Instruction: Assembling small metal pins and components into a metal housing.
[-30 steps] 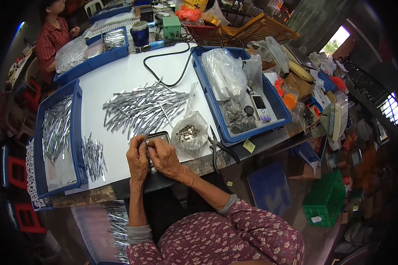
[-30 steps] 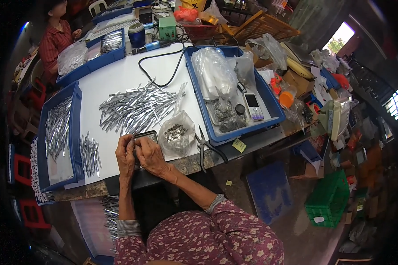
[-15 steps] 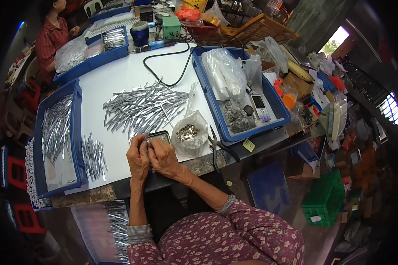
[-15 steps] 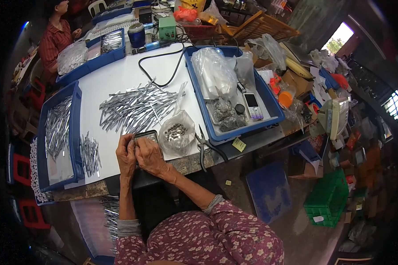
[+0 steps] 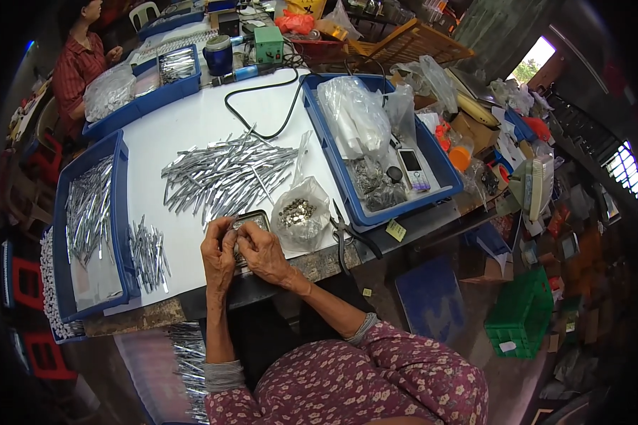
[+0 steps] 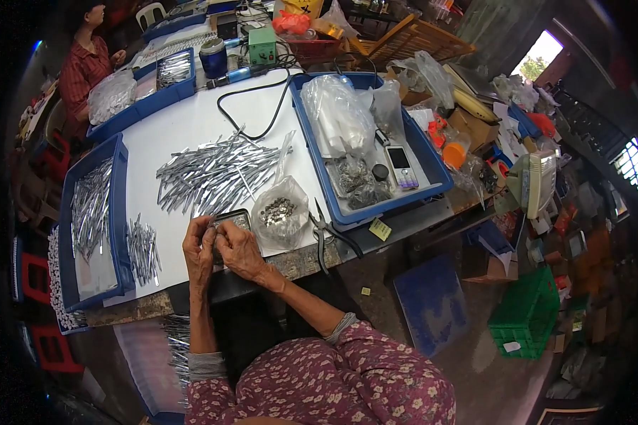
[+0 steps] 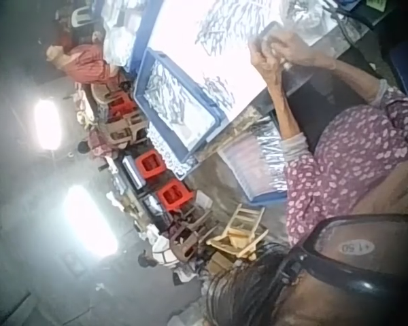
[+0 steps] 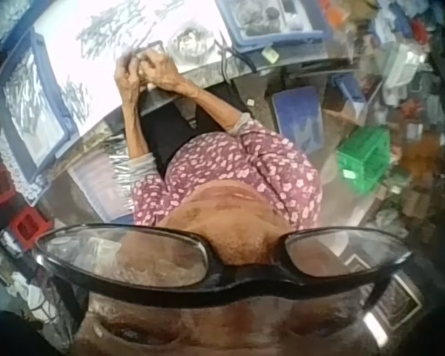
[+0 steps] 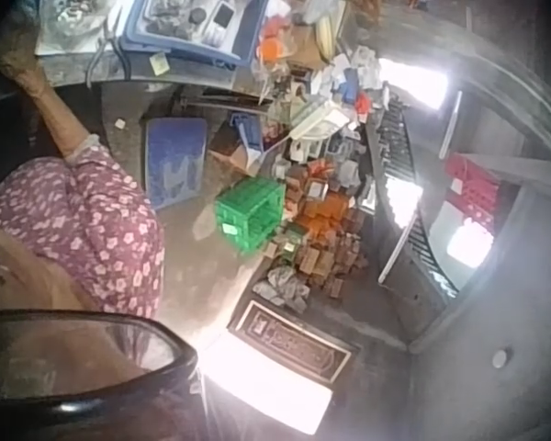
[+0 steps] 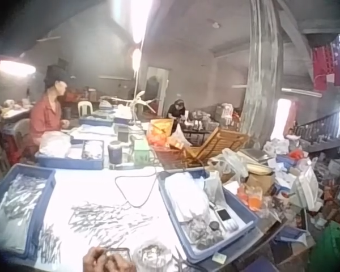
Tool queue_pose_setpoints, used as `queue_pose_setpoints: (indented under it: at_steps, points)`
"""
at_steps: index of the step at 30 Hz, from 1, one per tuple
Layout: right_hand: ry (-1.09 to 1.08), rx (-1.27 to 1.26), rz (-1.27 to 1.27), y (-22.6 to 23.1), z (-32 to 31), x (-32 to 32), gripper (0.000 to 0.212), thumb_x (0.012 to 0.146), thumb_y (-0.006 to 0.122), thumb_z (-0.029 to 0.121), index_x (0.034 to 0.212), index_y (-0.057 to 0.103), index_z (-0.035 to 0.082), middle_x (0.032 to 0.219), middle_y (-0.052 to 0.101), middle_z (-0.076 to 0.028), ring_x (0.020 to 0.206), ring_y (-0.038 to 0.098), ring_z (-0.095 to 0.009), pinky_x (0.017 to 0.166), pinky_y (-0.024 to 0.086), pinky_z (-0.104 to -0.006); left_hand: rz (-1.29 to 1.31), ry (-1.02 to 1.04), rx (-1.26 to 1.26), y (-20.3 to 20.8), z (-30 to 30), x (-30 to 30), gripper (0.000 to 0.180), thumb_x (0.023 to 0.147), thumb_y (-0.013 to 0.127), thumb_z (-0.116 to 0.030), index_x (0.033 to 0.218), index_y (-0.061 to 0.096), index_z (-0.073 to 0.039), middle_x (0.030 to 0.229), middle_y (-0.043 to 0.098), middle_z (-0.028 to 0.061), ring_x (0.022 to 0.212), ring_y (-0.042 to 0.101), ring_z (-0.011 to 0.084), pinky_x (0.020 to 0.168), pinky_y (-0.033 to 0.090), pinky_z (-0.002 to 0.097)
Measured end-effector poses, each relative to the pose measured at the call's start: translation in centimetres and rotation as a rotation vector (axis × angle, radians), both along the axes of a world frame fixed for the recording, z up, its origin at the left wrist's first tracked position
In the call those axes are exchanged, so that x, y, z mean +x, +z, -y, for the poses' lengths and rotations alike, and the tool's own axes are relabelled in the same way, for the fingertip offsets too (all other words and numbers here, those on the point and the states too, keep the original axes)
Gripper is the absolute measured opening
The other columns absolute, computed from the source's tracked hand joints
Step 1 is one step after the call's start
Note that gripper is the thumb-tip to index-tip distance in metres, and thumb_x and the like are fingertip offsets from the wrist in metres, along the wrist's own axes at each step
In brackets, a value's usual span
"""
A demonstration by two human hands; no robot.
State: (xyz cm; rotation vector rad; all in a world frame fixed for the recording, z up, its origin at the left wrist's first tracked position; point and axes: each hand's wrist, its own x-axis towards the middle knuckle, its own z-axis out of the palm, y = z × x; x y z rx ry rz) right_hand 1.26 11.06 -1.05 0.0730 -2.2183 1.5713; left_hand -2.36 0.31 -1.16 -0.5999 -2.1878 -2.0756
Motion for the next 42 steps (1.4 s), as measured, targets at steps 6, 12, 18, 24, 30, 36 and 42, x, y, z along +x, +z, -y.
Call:
queue_pose_setpoints:
  at_steps: [6,12,18,24,30,36,42]
  points:
    - [0.143,-0.26,0.142,-1.2,-0.4,-0.5,0.01,0.083,0.051,0.005,0.077,0.048,-0.002,0.063,0.043,0.001,0.058,0.038,-0.005,0.049,0.034,-0.0221,0.06,-0.022,0.061,0.5,0.1,0.1,0.017,0.086,0.048,-0.004,0.102,0.052,0.001,0.088,0.056,0.0049,0.082,0.051,0.0103,0.072,0.042,0.0225]
    - [0.147,-0.245,0.073,-1.0,-0.4,-0.3,0.009,0.083,0.051,0.005,0.076,0.049,-0.001,0.064,0.043,0.002,0.059,0.038,-0.004,0.049,0.033,-0.0209,0.112,-0.068,0.144,0.6,0.2,0.0,0.018,0.085,0.05,-0.003,0.102,0.052,0.001,0.085,0.054,0.0023,0.078,0.049,0.0073,0.07,0.041,0.0204]
    - [0.16,-0.321,0.12,-0.4,-0.4,0.0,0.008,0.079,0.05,0.005,0.076,0.049,-0.002,0.061,0.047,-0.004,0.056,0.042,-0.008,0.05,0.036,-0.0252,0.175,-0.062,0.196,0.7,0.5,0.0,0.018,0.083,0.052,-0.005,0.101,0.052,0.001,0.08,0.053,-0.0005,0.071,0.046,0.0043,0.064,0.037,0.0172]
    - [0.125,-0.336,0.123,-0.9,-0.4,0.0,0.007,0.08,0.05,0.004,0.078,0.05,-0.002,0.061,0.046,-0.002,0.056,0.04,-0.007,0.048,0.034,-0.0242,0.22,-0.046,0.241,1.1,0.5,0.1,0.019,0.082,0.054,-0.005,0.1,0.052,0.002,0.075,0.053,-0.0009,0.065,0.045,0.0033,0.058,0.036,0.0166]
    - [0.099,-0.332,0.115,-0.9,-0.5,-0.5,0.007,0.08,0.05,0.005,0.079,0.05,-0.002,0.06,0.043,0.0,0.054,0.037,-0.006,0.047,0.032,-0.0227,0.273,-0.046,0.303,1.3,0.4,-0.2,0.018,0.082,0.056,-0.006,0.097,0.051,0.002,0.07,0.053,0.0,0.053,0.042,0.0028,0.046,0.032,0.0162]
    - [0.109,-0.345,0.112,-0.6,-0.3,-0.3,0.006,0.08,0.051,0.004,0.079,0.05,-0.002,0.06,0.041,0.002,0.054,0.035,-0.005,0.046,0.03,-0.0217,0.309,-0.038,0.36,1.0,0.6,0.2,0.02,0.081,0.058,-0.006,0.099,0.051,0.002,0.07,0.054,0.0007,0.05,0.041,0.0028,0.044,0.031,0.016]
    - [0.093,-0.326,0.111,-0.4,-0.2,0.5,0.006,0.082,0.051,0.005,0.079,0.052,-0.001,0.063,0.043,0.005,0.055,0.034,-0.001,0.046,0.029,-0.0182,0.3,-0.081,0.444,0.0,0.7,1.2,0.021,0.085,0.053,-0.01,0.101,0.051,0.003,0.071,0.052,-0.0003,0.051,0.038,0.0023,0.044,0.027,0.0156]
